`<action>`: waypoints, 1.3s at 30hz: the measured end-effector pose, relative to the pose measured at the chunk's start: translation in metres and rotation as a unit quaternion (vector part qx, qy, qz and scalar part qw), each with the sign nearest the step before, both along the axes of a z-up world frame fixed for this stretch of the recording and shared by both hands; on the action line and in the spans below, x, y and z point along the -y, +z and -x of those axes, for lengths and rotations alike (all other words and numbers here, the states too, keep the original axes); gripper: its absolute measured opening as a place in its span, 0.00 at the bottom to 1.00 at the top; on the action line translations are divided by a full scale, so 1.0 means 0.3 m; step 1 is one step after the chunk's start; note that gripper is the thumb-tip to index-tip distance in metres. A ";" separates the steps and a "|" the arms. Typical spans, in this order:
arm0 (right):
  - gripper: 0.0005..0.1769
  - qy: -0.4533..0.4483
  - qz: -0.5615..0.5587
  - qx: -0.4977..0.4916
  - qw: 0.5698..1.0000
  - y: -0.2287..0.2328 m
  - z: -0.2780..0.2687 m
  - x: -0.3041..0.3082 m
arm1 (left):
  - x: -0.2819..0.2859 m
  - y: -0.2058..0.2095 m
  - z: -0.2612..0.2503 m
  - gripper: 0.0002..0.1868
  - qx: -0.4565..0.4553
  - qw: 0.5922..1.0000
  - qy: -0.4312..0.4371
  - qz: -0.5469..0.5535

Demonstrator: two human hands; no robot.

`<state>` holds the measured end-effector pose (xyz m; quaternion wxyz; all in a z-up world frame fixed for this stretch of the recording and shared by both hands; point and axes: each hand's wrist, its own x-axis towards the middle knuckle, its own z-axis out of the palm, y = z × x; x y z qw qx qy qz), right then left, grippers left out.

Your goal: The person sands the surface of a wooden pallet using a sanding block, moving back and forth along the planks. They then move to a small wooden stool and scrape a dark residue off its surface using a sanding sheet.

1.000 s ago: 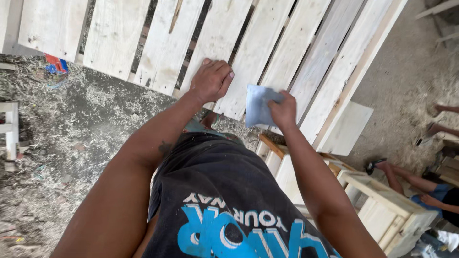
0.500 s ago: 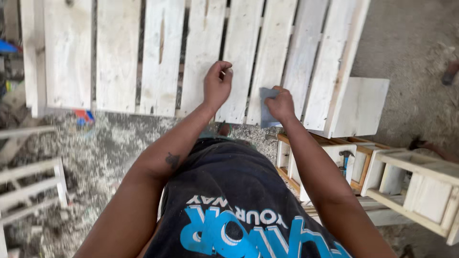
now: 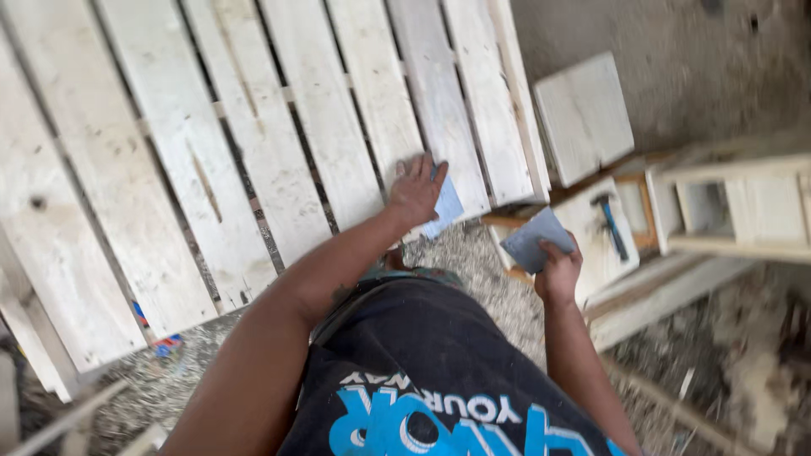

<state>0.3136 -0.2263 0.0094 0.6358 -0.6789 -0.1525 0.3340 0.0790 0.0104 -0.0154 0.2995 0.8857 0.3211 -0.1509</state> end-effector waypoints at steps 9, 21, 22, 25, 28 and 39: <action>0.18 -0.127 -0.073 -0.038 0.988 0.071 0.114 0.131 | -0.097 -0.002 -0.087 0.57 0.006 0.954 -0.289 -0.079; 0.18 -0.032 -0.200 -0.074 0.976 0.249 0.134 -0.076 | -0.150 0.007 -0.023 0.21 0.359 0.844 0.241 0.317; 0.19 -0.011 -0.213 -0.063 0.975 0.271 0.147 -0.098 | -0.127 0.046 -0.012 0.20 0.429 0.780 0.291 0.350; 0.21 0.046 -0.260 -0.016 0.964 0.359 0.160 -0.145 | -0.006 0.217 -0.031 0.19 0.582 0.616 0.374 0.378; 0.22 0.111 -0.292 -0.002 0.950 0.436 0.148 -0.177 | 0.116 0.398 -0.062 0.20 0.643 0.616 0.371 0.263; 0.21 0.559 -0.027 0.340 0.756 0.435 -0.059 0.044 | 0.296 0.689 -0.220 0.23 0.716 0.557 0.414 0.076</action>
